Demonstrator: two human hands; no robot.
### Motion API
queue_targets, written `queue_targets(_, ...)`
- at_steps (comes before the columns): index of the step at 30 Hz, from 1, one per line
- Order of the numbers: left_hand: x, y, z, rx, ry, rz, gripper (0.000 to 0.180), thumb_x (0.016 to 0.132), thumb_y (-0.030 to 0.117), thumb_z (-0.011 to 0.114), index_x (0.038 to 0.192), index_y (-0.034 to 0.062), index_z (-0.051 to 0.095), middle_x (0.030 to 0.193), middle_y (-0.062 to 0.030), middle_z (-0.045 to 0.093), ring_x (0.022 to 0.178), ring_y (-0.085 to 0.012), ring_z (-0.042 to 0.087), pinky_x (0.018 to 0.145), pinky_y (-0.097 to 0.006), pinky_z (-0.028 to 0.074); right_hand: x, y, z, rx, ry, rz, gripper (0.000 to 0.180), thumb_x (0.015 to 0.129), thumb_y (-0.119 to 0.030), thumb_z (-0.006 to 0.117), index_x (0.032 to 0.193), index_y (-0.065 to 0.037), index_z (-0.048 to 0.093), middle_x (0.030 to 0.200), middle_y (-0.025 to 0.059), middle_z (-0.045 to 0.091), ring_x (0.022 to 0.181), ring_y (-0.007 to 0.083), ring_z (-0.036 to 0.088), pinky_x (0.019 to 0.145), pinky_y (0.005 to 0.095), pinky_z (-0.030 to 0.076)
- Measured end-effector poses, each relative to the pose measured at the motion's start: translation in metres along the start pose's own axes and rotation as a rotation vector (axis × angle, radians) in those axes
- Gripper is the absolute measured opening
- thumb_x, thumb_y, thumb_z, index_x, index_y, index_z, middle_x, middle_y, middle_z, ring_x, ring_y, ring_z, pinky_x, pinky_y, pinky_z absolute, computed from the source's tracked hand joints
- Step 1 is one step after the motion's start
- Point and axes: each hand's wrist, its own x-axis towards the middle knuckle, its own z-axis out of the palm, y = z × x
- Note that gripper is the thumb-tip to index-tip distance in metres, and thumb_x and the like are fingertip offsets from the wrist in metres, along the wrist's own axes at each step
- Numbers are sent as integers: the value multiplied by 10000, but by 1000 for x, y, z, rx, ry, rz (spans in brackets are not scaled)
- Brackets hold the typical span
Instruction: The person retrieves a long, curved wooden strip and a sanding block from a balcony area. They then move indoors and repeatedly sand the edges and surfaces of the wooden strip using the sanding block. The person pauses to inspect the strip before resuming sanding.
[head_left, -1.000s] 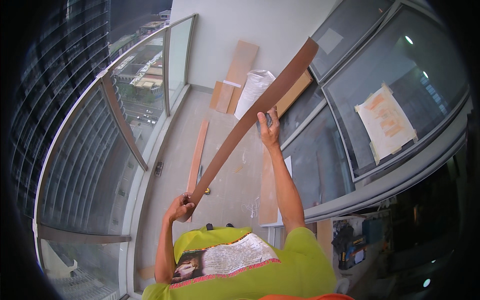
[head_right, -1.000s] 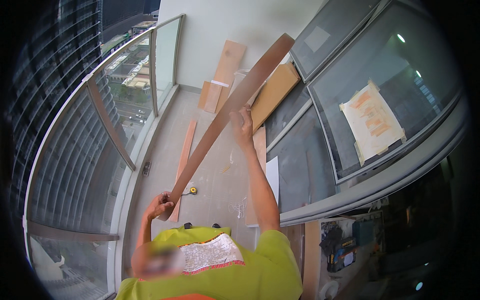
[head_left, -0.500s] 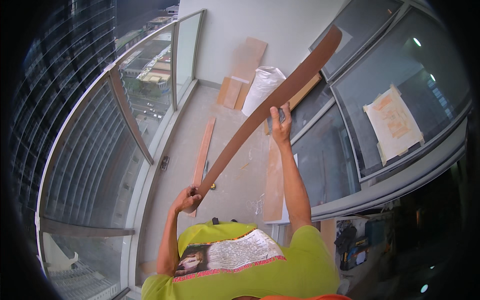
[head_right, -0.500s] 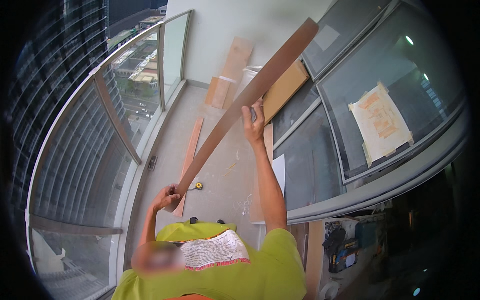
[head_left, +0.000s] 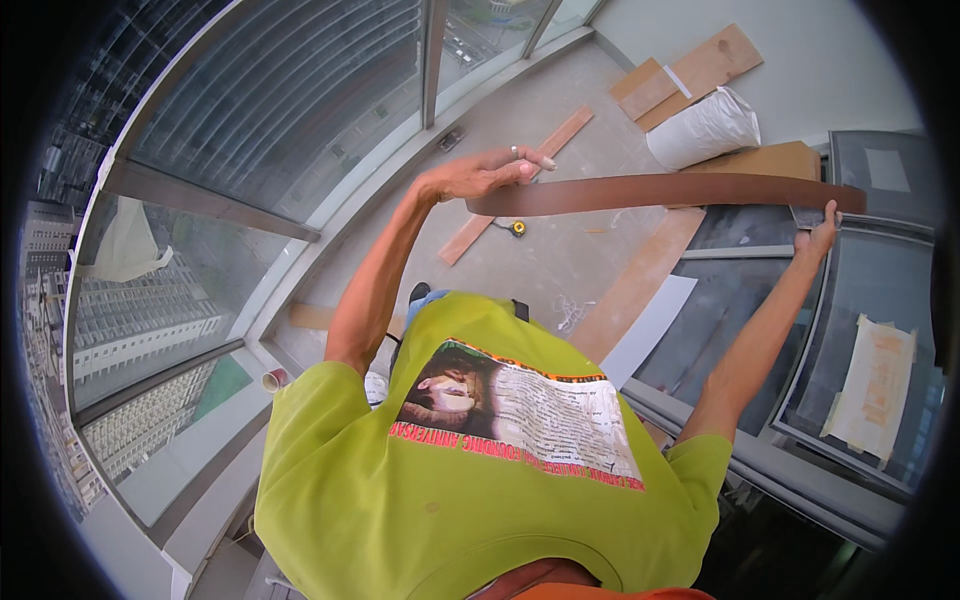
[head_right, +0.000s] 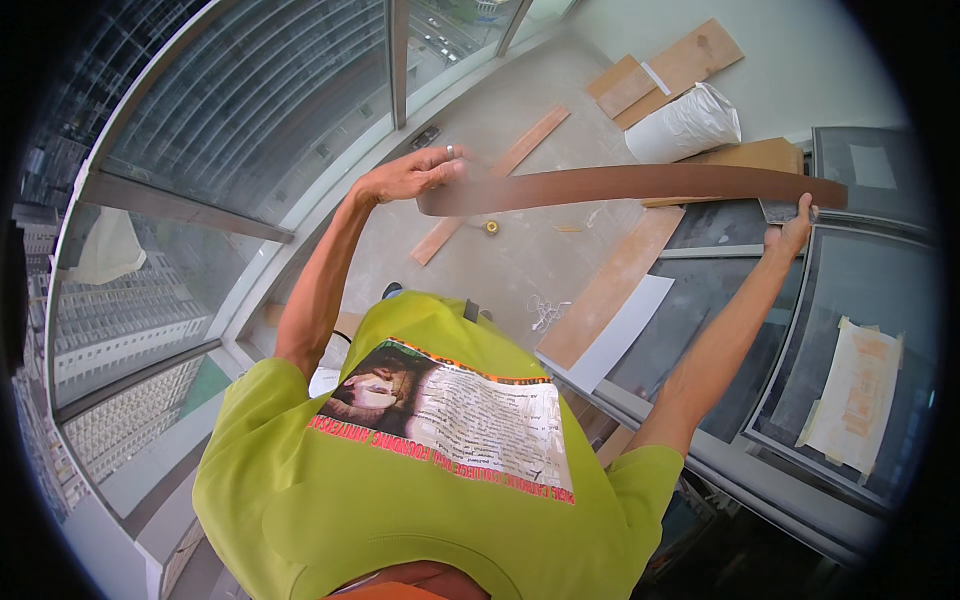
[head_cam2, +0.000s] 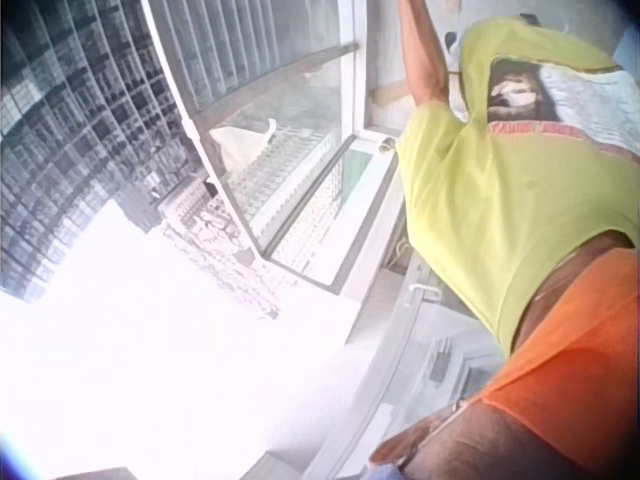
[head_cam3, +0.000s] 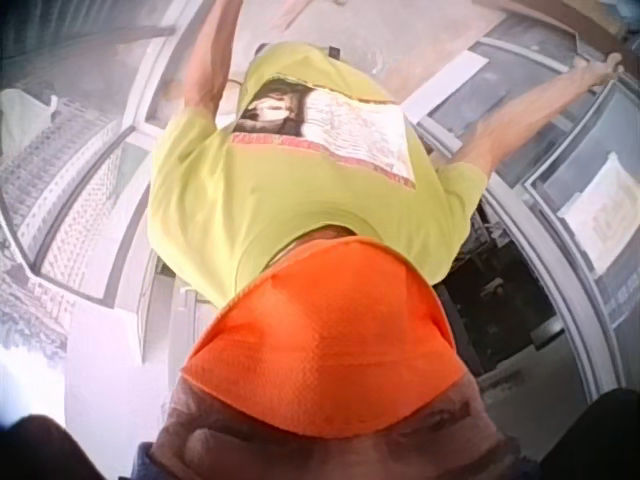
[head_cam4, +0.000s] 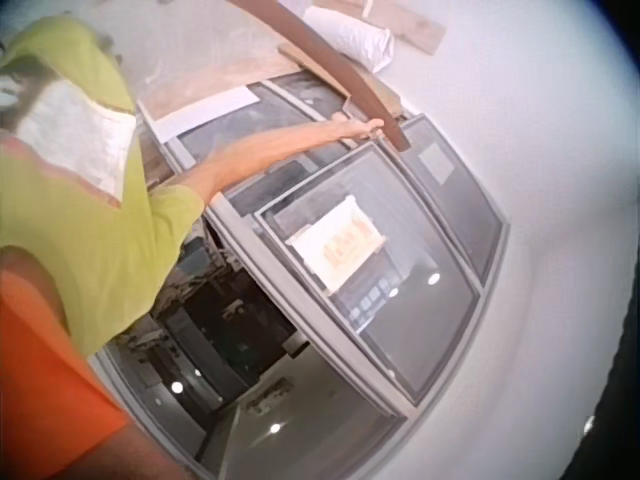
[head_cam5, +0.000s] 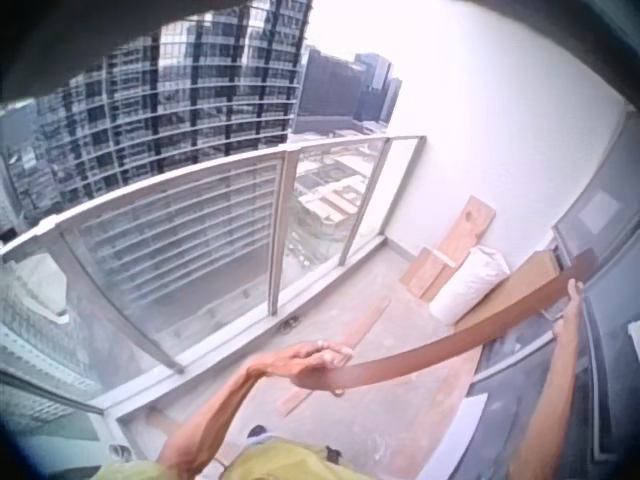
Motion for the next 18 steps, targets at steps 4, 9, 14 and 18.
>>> queue_targets(4, -22, 14, -17, -51, 36, -89, 685, 1034, 621, 331, 1414, 88, 530, 1186, -142, 682, 1137, -257, 622, 1043, -392, 452, -20, 23, -5, -7, 87, 69, 296, 984, -234, 652, 1228, -98, 554, 1233, 87, 635, 1131, 292, 620, 956, 501, 516)
queue_targets(9, -36, -1, -36, -60, 64, -49, 712, 1040, 627, 267, 1418, 82, 527, 1045, -128, 722, 1006, -233, 676, 992, -386, 489, -23, 74, -31, -47, 133, 156, 321, 989, -246, 643, 1258, -111, 533, 1244, 86, 633, 1137, 301, 617, 962, 512, 507)
queue_targets(14, -56, 5, -59, -12, 16, -121, 597, 1046, 538, 267, 1386, 156, 573, 1170, -151, 691, 1054, -264, 675, 934, -422, 531, -46, 121, -51, -44, 192, 241, 326, 995, -236, 630, 1272, -107, 517, 1248, 102, 627, 1136, 312, 614, 962, 525, 507)
queue_targets(18, -74, 18, -71, -65, -42, -261, 657, 1033, 616, 284, 1401, 147, 560, 1077, -168, 717, 1010, -270, 691, 903, -431, 530, -73, 151, -62, -54, 237, 295, 332, 1005, -236, 607, 1286, -92, 507, 1258, 117, 622, 1138, 327, 611, 974, 531, 502)
